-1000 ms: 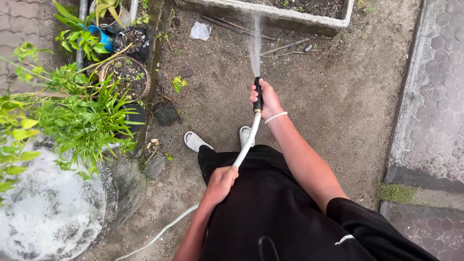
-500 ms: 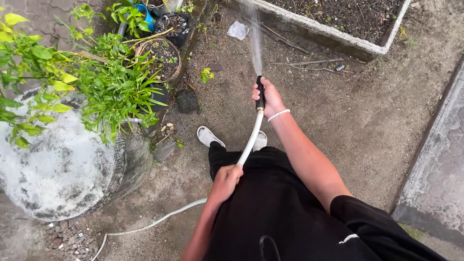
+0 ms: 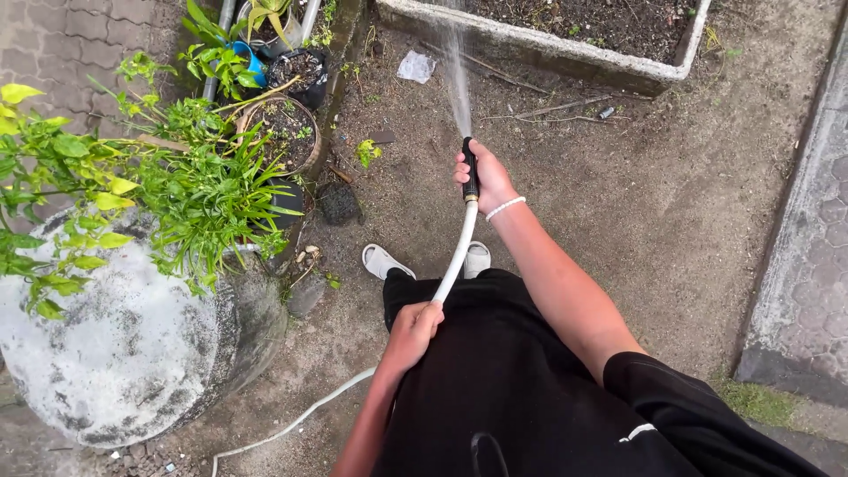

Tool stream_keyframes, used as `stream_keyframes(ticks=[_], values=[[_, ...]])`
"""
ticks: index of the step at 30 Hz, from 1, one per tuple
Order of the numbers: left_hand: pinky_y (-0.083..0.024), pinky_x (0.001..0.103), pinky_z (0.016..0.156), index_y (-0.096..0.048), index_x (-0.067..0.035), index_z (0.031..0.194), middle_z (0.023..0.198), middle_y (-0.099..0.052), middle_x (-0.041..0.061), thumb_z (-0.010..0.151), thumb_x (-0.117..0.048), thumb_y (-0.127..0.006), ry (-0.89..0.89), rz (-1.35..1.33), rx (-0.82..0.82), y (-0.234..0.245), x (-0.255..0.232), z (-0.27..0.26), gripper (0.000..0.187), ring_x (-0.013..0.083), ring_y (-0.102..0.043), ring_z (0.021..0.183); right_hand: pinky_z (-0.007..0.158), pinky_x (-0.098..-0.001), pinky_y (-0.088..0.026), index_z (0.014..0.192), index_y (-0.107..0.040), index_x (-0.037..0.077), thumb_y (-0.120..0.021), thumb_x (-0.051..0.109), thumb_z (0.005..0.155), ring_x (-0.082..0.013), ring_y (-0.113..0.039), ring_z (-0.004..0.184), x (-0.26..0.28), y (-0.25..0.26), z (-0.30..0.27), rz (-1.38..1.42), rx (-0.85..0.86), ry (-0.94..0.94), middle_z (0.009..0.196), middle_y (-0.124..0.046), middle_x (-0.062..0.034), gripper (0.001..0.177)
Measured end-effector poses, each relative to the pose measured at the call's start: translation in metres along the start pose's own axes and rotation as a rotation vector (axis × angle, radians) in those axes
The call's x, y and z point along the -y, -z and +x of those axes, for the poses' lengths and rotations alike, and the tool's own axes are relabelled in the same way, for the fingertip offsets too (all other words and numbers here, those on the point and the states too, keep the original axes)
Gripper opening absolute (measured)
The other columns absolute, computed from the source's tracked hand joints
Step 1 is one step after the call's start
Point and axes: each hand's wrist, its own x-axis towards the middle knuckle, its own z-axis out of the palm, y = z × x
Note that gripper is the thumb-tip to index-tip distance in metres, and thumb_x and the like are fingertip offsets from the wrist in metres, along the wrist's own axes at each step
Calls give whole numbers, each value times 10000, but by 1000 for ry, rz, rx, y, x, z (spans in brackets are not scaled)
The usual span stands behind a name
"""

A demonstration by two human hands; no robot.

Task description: Watering various potted herbs and garden plants using a handheld hose.

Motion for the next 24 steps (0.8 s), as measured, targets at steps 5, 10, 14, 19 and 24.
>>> stream_keyframes(ticks=[5,10,14,19,24], values=[[-232,216,433,-384,-140,496,403,-278,-26,813,-205,-437,-14,-11,-19,0,-5,-4,328,84,-240,442,352,-96,-286,831,-373,42,-381,233,883,-18,-338,471,0,-7,-3,-40,8,8,681,-371,2,198],[-230,219,431,-382,-139,503,405,-273,-24,814,-196,-434,-20,-23,-43,-3,-3,-4,321,85,-232,441,359,-102,-282,826,-364,48,-387,245,878,-19,-330,475,1,-4,1,-10,1,-38,677,-360,15,205],[-230,221,432,-391,-134,513,408,-278,-21,817,-195,-434,-22,-33,-48,-7,1,-3,313,86,-235,443,364,-107,-279,835,-372,44,-367,252,882,-24,-324,473,2,2,5,-2,9,-49,680,-354,16,213],[-235,222,434,-391,-137,508,405,-285,-19,818,-203,-440,-18,-17,-42,-10,-2,-2,321,92,-245,444,362,-115,-266,838,-377,39,-325,249,894,-23,-315,477,6,8,4,-14,32,-45,680,-339,22,223],[-230,218,431,-380,-143,502,396,-283,-23,819,-202,-441,-12,-3,-32,-11,-3,0,328,84,-239,437,361,-114,-276,827,-376,38,-304,250,900,-27,-322,475,8,15,5,-9,26,-14,676,-336,18,235]])
